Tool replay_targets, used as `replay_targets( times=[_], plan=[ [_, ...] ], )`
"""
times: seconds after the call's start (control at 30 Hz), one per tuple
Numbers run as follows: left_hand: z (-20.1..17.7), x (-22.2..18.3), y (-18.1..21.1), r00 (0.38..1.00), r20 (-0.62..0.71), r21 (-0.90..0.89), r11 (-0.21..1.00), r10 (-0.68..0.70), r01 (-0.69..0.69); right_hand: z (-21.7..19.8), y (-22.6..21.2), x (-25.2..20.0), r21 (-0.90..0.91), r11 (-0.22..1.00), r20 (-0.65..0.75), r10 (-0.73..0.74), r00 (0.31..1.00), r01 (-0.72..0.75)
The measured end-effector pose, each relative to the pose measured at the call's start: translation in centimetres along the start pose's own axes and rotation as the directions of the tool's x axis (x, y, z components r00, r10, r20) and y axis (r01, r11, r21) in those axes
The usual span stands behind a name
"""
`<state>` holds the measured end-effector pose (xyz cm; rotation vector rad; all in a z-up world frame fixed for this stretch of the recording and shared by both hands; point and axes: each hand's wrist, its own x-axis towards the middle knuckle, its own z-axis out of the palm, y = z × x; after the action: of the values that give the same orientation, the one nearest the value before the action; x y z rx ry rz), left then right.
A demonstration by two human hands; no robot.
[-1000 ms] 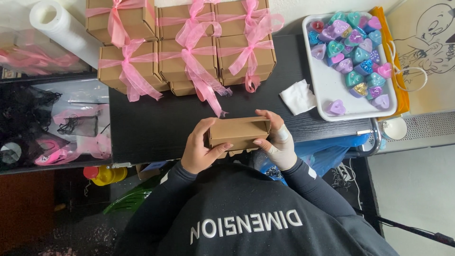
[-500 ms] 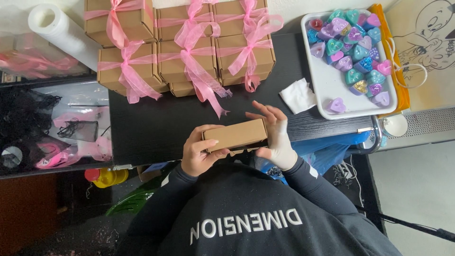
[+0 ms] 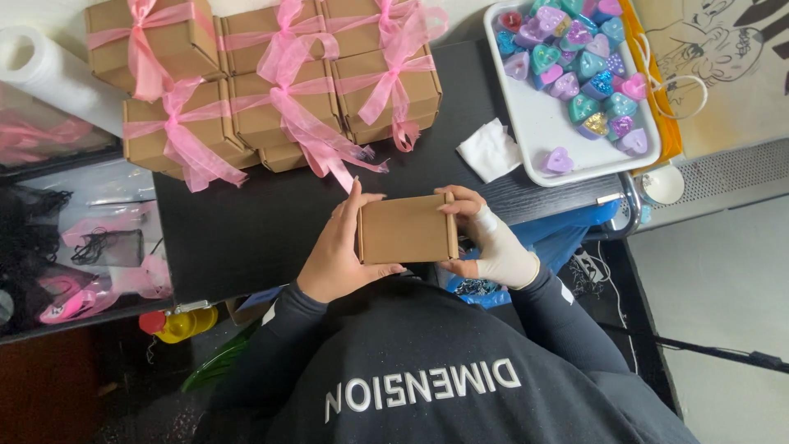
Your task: Packing heart-shaped items and shredded paper into small cardboard gift boxes and tying them with ribbons.
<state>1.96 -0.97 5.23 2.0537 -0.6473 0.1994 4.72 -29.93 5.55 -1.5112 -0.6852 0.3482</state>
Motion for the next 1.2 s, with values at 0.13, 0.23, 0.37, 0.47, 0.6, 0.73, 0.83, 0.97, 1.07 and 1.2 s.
replay_targets(
  times=[0.13, 0.23, 0.37, 0.47, 0.6, 0.73, 0.83, 0.97, 1.07, 1.2],
  plan=[
    [0.6, 0.2, -0.3, 0.997, -0.029, 0.033, 0.997, 0.064, -0.063, 0.5, 1.1, -2.8, -0.334, 0.941, -0.129, -0.101, 0.986, 0.053],
    [0.8, 0.6, -0.1, 0.995, -0.075, 0.178, 0.983, 0.061, -0.047, 1.2, 7.1, -6.8, -0.481, 0.874, -0.497, -0.340, 0.799, 0.073],
    [0.9, 0.8, 0.4, 0.994, -0.112, 0.256, 0.966, -0.013, 0.041, 0.6, 16.3, -11.1, -0.170, 0.982, -0.957, -0.146, 0.250, -0.078],
    [1.1, 1.1, 0.7, 0.989, -0.139, 0.214, 0.974, -0.049, 0.079, -1.8, 25.0, -14.3, 0.195, 0.954, -0.980, 0.201, 0.003, -0.226],
    [1.2, 1.2, 0.7, 0.989, -0.134, 0.229, 0.970, -0.055, 0.085, -4.1, 34.7, -16.7, 0.685, 0.694, -0.703, 0.709, 0.048, -0.222],
    [1.3, 1.2, 0.5, 0.991, -0.119, 0.247, 0.964, -0.065, 0.093, -4.5, 39.3, -15.1, 0.736, 0.654, -0.587, 0.745, 0.317, -0.176],
    [1.4, 1.0, 0.4, 0.991, -0.119, 0.255, 0.962, -0.066, 0.095, -5.4, 44.4, -16.3, 0.621, 0.742, -0.631, 0.664, 0.401, -0.252],
    [1.3, 1.0, 0.5, 0.991, -0.112, 0.261, 0.960, -0.072, 0.100, -4.7, 36.1, -13.5, 0.412, 0.450, -0.837, 0.531, -0.133, -0.792],
    [1.3, 1.1, 0.4, 0.991, -0.115, 0.270, 0.959, -0.062, 0.091, -6.2, 40.7, -15.9, 0.322, 0.329, -0.839, 0.534, -0.106, -0.888],
    [1.3, 1.2, 0.5, 0.990, -0.116, 0.261, 0.959, -0.083, 0.111, -7.6, 47.4, -18.5, 0.336, 0.226, -0.642, 0.765, -0.047, -0.915]
  ],
)
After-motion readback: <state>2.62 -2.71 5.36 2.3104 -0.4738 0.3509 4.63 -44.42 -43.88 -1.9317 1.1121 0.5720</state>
